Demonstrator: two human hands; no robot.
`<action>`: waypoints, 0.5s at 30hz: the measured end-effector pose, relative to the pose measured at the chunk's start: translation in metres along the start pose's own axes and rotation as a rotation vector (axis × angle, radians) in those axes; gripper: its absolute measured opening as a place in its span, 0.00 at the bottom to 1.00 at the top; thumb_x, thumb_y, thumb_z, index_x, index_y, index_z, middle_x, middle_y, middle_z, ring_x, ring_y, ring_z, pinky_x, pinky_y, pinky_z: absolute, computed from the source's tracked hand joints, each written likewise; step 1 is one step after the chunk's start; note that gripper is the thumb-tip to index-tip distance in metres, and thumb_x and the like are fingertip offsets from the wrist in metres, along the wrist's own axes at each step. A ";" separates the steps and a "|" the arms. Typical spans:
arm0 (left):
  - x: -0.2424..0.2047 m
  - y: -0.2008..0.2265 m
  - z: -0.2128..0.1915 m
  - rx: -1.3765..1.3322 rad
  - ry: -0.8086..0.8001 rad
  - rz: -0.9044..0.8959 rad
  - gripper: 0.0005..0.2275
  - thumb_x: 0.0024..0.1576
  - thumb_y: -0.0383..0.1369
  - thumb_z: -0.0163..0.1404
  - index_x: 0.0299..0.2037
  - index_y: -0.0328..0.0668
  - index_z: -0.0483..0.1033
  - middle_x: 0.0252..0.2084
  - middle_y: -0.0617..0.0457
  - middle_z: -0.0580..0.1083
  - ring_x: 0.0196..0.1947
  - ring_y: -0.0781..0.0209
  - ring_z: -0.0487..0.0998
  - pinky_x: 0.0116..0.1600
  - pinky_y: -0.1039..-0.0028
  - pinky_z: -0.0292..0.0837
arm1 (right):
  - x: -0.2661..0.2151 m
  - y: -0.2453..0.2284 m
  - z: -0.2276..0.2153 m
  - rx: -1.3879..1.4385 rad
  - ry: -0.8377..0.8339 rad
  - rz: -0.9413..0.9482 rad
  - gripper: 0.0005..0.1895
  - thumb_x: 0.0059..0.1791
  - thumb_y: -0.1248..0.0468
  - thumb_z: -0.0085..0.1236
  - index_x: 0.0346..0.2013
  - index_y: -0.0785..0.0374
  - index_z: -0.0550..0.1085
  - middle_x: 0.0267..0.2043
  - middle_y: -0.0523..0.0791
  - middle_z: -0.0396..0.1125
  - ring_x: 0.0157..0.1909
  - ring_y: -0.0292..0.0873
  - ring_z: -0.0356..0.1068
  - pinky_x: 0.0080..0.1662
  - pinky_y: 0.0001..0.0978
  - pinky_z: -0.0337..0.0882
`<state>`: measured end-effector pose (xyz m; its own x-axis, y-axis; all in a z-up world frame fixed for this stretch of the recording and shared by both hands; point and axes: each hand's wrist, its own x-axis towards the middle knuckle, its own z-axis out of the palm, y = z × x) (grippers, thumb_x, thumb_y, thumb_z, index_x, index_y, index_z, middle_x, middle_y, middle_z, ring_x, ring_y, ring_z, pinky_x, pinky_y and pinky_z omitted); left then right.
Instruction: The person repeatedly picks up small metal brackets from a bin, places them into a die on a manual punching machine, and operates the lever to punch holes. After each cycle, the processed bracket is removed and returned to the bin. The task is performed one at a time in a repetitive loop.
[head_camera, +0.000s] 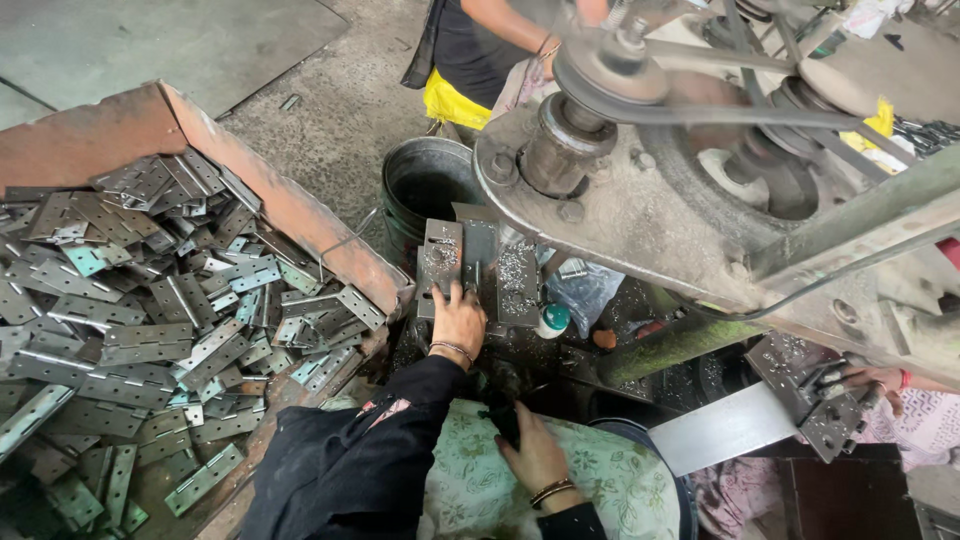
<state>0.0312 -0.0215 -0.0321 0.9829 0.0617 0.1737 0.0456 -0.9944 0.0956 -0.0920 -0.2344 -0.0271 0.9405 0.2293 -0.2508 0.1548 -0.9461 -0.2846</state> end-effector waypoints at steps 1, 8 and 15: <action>0.001 0.001 0.001 0.014 -0.026 0.014 0.16 0.63 0.38 0.41 0.52 0.42 0.80 0.60 0.51 0.71 0.70 0.42 0.57 0.69 0.33 0.47 | 0.000 0.007 0.012 -0.025 -0.106 0.116 0.41 0.46 0.51 0.64 0.70 0.52 0.58 0.47 0.55 0.72 0.49 0.60 0.71 0.48 0.54 0.73; -0.003 -0.006 -0.013 0.052 -0.082 0.030 0.17 0.63 0.39 0.41 0.53 0.44 0.80 0.62 0.52 0.70 0.70 0.42 0.56 0.69 0.32 0.46 | 0.025 0.055 0.106 0.104 -0.074 0.021 0.41 0.47 0.56 0.62 0.72 0.58 0.55 0.42 0.56 0.74 0.39 0.58 0.74 0.38 0.53 0.75; -0.008 -0.007 -0.019 0.016 -0.032 0.027 0.14 0.59 0.38 0.45 0.47 0.46 0.83 0.63 0.50 0.70 0.69 0.40 0.57 0.67 0.33 0.47 | 0.028 0.052 0.082 0.125 -0.142 0.039 0.42 0.46 0.58 0.62 0.71 0.59 0.54 0.43 0.58 0.74 0.40 0.61 0.75 0.40 0.56 0.75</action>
<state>0.0194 -0.0134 -0.0152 0.9890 0.0318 0.1445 0.0210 -0.9969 0.0756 -0.0823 -0.2582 -0.1243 0.8917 0.2317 -0.3889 0.0722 -0.9209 -0.3831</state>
